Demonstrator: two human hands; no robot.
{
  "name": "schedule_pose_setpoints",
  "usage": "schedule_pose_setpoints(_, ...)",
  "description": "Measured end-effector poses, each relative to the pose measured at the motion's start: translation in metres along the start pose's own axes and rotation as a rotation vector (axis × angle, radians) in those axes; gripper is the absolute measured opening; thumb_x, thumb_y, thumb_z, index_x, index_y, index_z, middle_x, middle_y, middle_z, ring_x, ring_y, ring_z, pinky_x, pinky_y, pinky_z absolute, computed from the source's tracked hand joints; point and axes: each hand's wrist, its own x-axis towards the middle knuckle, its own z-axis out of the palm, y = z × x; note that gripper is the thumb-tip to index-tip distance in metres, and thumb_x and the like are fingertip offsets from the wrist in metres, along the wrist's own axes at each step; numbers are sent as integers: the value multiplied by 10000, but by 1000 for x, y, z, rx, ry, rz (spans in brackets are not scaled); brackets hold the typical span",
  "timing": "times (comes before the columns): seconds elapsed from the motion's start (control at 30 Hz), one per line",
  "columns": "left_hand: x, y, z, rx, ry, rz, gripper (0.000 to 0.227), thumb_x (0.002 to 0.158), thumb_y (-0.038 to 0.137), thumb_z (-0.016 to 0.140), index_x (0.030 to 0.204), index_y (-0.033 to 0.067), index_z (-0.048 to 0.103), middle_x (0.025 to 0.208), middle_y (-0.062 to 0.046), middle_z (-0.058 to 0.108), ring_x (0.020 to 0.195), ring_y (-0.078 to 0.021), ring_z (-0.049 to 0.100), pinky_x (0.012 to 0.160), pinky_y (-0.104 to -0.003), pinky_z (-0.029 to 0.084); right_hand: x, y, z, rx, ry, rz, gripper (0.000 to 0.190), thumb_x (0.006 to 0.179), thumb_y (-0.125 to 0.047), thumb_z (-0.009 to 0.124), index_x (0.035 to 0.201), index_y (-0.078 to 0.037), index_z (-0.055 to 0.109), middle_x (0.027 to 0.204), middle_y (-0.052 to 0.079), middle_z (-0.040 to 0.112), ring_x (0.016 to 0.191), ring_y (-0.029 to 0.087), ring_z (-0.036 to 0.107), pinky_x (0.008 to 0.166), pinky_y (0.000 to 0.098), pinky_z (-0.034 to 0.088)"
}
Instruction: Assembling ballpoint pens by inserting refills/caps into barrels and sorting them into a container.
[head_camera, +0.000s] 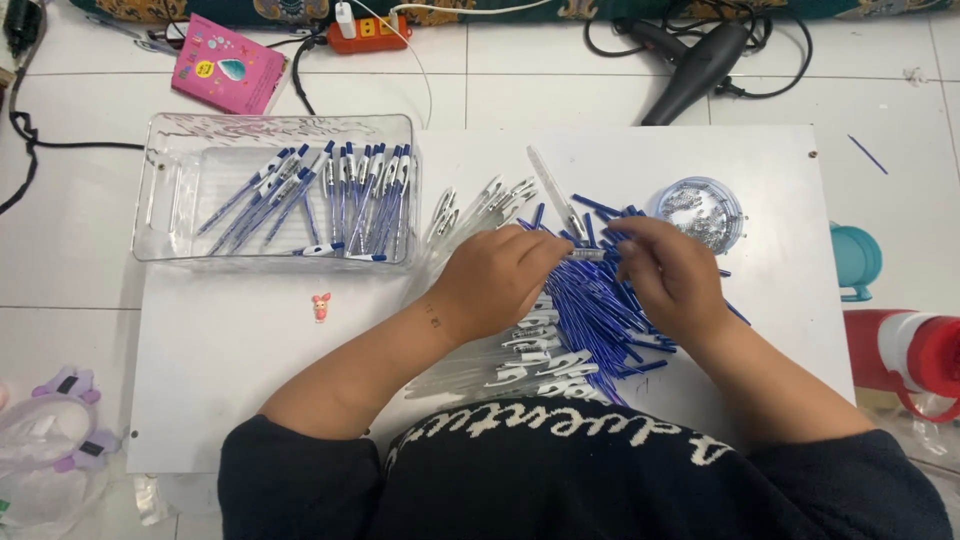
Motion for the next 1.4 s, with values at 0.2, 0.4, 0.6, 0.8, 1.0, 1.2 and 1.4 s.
schedule_pose_setpoints(0.2,3,-2,-20,-160,23,-61,255,1028,67,516,1255,49,629,1009,-142,722,885,-307,735,743,-377,601,18,-9,-10,-127,-12,-152,354,925,-18,758,1267,-7,665,855,82,750,794,292,720,721,411,570)
schedule_pose_setpoints(0.4,27,19,-49,-84,53,38,243,1009,32,551,1232,42,648,1003,-149,728,887,-313,737,742,-390,597,35,-22,-29,-247,-128,-299,364,1043,-235,576,1306,-1,673,817,115,736,773,350,700,714,475,574)
schedule_pose_setpoints(0.6,24,22,-76,114,83,-2,313,961,-25,509,1200,50,698,961,-158,732,866,-318,732,709,-405,583,28,-49,-39,-271,-99,-119,833,968,-544,516,1514,78,423,959,202,748,836,401,715,732,534,582)
schedule_pose_setpoints(0.8,-8,-50,-135,491,-168,-568,351,823,105,641,1156,174,725,987,-67,763,911,-408,666,682,-579,486,52,-38,-93,-577,-209,76,510,1042,-75,714,1494,65,523,1164,246,731,925,383,698,666,486,524)
schedule_pose_setpoints(1.0,-20,-107,-120,342,-336,-1013,375,999,241,594,1349,109,582,1231,-189,644,1094,-431,604,765,-597,500,70,-17,-98,-587,-190,538,534,1052,-190,640,1513,2,452,1231,242,690,871,424,661,738,539,464)
schedule_pose_setpoints(1.2,-8,-79,-103,371,-178,-688,221,941,119,660,1148,78,725,1026,-165,725,924,-422,656,701,-569,499,66,22,-90,-821,-513,720,432,1026,-383,612,1358,-112,666,1158,63,760,1050,356,680,758,544,538)
schedule_pose_setpoints(1.4,29,3,-78,26,-588,-559,313,961,91,619,1251,-8,684,1053,-249,711,982,-432,710,818,-561,568,65,29,-56,-868,-581,649,383,882,-36,709,1252,-112,772,1061,194,799,953,365,777,806,494,620)
